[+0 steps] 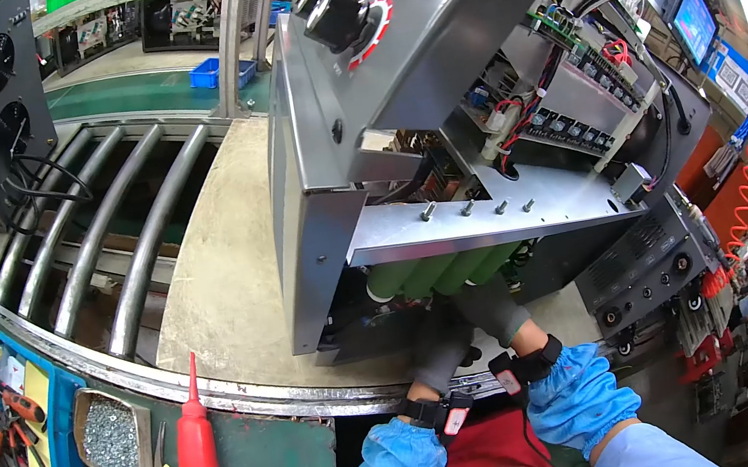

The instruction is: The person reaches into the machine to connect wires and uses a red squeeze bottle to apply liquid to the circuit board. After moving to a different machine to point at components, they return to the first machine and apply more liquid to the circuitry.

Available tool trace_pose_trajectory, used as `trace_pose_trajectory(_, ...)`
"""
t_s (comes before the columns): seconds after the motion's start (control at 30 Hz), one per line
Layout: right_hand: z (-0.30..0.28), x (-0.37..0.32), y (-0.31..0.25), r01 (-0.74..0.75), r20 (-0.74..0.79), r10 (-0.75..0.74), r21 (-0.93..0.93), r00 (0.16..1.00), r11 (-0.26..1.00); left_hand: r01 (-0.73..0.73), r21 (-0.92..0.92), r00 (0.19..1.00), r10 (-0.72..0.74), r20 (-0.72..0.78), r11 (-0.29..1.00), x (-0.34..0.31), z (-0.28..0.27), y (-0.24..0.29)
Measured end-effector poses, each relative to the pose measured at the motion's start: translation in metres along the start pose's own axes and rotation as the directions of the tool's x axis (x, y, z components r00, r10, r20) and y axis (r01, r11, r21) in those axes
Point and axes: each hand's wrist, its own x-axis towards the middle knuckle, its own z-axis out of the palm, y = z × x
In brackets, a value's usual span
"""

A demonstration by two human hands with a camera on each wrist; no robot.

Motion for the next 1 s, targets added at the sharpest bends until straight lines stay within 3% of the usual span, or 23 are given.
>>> trace_pose_trajectory(0.07, -0.006, 0.001, -0.004, -0.129, 0.047, 0.123, 0.127, 0.991, 0.984, -0.265, 0.236, 0.954, 0.291, -0.080, 0.935, 0.021, 0.005, -0.035)
trace_pose_trajectory(0.13, -0.014, 0.000, -0.007, -0.142, 0.131, 0.127, 0.114, 0.983, 0.983, -0.399, 0.416, 0.882, 0.466, -0.070, 0.817, 0.044, 0.005, -0.074)
trace_pose_trajectory(0.17, -0.017, 0.001, -0.006, -0.146, 0.172, 0.126, 0.107, 0.977, 0.984, -0.420, 0.476, 0.864, 0.501, -0.051, 0.773, 0.048, 0.001, -0.077)
trace_pose_trajectory(0.27, -0.015, -0.003, -0.003, 0.075, 0.071, -0.067, -0.119, 0.995, 0.990, -0.428, 0.562, 0.862, 0.506, 0.019, 0.708, 0.053, -0.008, -0.084)
trace_pose_trajectory(0.37, -0.010, -0.007, 0.000, 0.002, 0.141, 0.019, -0.152, 0.990, 0.988, -0.465, 0.555, 0.841, 0.540, 0.035, 0.690, 0.047, -0.010, -0.081)
trace_pose_trajectory(0.43, -0.005, -0.005, 0.008, 0.050, 0.087, -0.043, -0.082, 0.995, 0.995, -0.480, 0.556, 0.832, 0.553, 0.043, 0.679, 0.043, -0.011, -0.076)
trace_pose_trajectory(0.47, -0.002, -0.005, 0.013, 0.074, 0.062, -0.071, -0.048, 0.996, 0.996, -0.470, 0.567, 0.841, 0.539, 0.054, 0.677, 0.039, -0.012, -0.074)
trace_pose_trajectory(0.53, 0.005, -0.004, 0.022, 0.113, 0.064, -0.111, -0.023, 0.992, 0.993, -0.318, 0.501, 0.933, 0.358, 0.018, 0.805, 0.022, -0.010, -0.047)
trace_pose_trajectory(0.6, 0.006, -0.003, 0.024, 0.145, 0.053, -0.143, -0.043, 0.988, 0.988, 0.022, 0.322, 1.000, -0.015, -0.025, 0.947, -0.002, -0.004, 0.011)
trace_pose_trajectory(0.67, -0.005, 0.000, 0.014, 0.172, 0.033, -0.169, -0.110, 0.985, 0.979, -0.041, 0.371, 0.996, 0.068, -0.060, 0.928, -0.004, -0.001, 0.015)
trace_pose_trajectory(0.73, -0.010, 0.004, 0.010, 0.041, 0.172, -0.040, 0.000, 0.984, 0.999, -0.075, 0.419, 0.991, 0.113, -0.065, 0.905, -0.002, -0.001, 0.014)
trace_pose_trajectory(0.8, -0.006, 0.006, 0.011, 0.028, 0.164, -0.035, 0.046, 0.986, 0.999, -0.081, 0.466, 0.993, 0.112, -0.040, 0.881, 0.003, -0.005, 0.009)
trace_pose_trajectory(0.87, 0.004, 0.007, 0.015, 0.137, -0.015, -0.137, 0.026, 0.991, 0.990, -0.211, 0.568, 0.958, 0.283, -0.042, 0.796, 0.008, -0.008, 0.004)
trace_pose_trajectory(0.9, 0.011, 0.009, 0.016, 0.033, 0.084, -0.043, 0.112, 0.996, 0.993, -0.206, 0.569, 0.958, 0.283, -0.050, 0.796, 0.006, -0.009, 0.004)
trace_pose_trajectory(0.93, 0.000, 0.013, 0.009, -0.038, 0.255, 0.019, 0.068, 0.967, 0.997, -0.200, 0.571, 0.957, 0.283, -0.058, 0.796, 0.004, -0.009, 0.003)
trace_pose_trajectory(1.0, -0.030, 0.017, -0.010, -0.074, 0.301, 0.045, 0.087, 0.952, 0.993, -0.078, 0.463, 0.985, 0.139, -0.099, 0.883, 0.001, -0.005, 0.013)
